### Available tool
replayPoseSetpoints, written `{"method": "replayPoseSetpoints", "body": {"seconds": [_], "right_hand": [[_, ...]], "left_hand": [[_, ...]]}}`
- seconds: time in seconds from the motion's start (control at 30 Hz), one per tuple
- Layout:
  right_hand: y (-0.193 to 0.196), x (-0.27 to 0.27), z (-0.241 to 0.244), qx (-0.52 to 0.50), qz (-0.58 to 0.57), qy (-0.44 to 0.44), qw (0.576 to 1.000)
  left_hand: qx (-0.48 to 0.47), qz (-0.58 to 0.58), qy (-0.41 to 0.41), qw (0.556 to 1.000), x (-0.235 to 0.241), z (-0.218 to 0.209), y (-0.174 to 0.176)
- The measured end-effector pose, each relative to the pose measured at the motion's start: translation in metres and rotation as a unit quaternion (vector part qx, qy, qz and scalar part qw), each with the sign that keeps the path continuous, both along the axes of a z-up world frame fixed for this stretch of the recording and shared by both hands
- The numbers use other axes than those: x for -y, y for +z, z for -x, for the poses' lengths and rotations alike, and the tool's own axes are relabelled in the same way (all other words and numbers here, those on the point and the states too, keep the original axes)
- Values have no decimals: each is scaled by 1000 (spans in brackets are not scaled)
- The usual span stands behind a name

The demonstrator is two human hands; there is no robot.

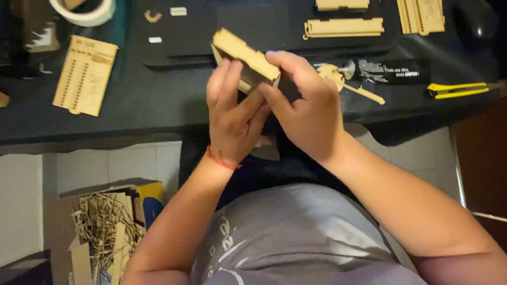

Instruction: The person assembles a wooden model by inserting small wooden sticks into slots on larger wooden pieces. They use a small stick to apply glue from a tube to the joints before fitting the pieces together. The person works on a black table with various wooden parts and tools nearby.

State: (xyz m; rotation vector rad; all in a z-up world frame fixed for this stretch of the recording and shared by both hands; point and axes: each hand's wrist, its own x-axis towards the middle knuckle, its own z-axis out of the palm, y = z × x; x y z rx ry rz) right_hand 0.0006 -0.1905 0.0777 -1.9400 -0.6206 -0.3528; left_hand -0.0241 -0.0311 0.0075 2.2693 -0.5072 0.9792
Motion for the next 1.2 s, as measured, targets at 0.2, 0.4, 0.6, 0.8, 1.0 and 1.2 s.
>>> {"method": "replayPoseSetpoints", "body": {"seconds": [0.2, 0.4, 0.6, 0.8, 1.0, 1.2], "right_hand": [[-35, 14, -20, 123, 77, 1, 989], [-26, 17, -24, 125, 87, 6, 988], [-23, 20, -33, 111, 153, -13, 982], [-21, 21, -38, 204, 88, 46, 974], [-22, 26, -39, 161, 99, 60, 980], [-34, 32, -42, 74, -31, 11, 997]], "left_hand": [[101, 51, 54, 992, -32, -7, 27], [38, -146, 60, 987, -37, -30, 66], [71, -181, 101, 976, -29, -44, 65], [72, -132, 7, 989, -37, -53, 56], [-32, -41, -28, 998, -37, -51, 43], [-213, 244, -105, 940, -41, -24, 21]]}}
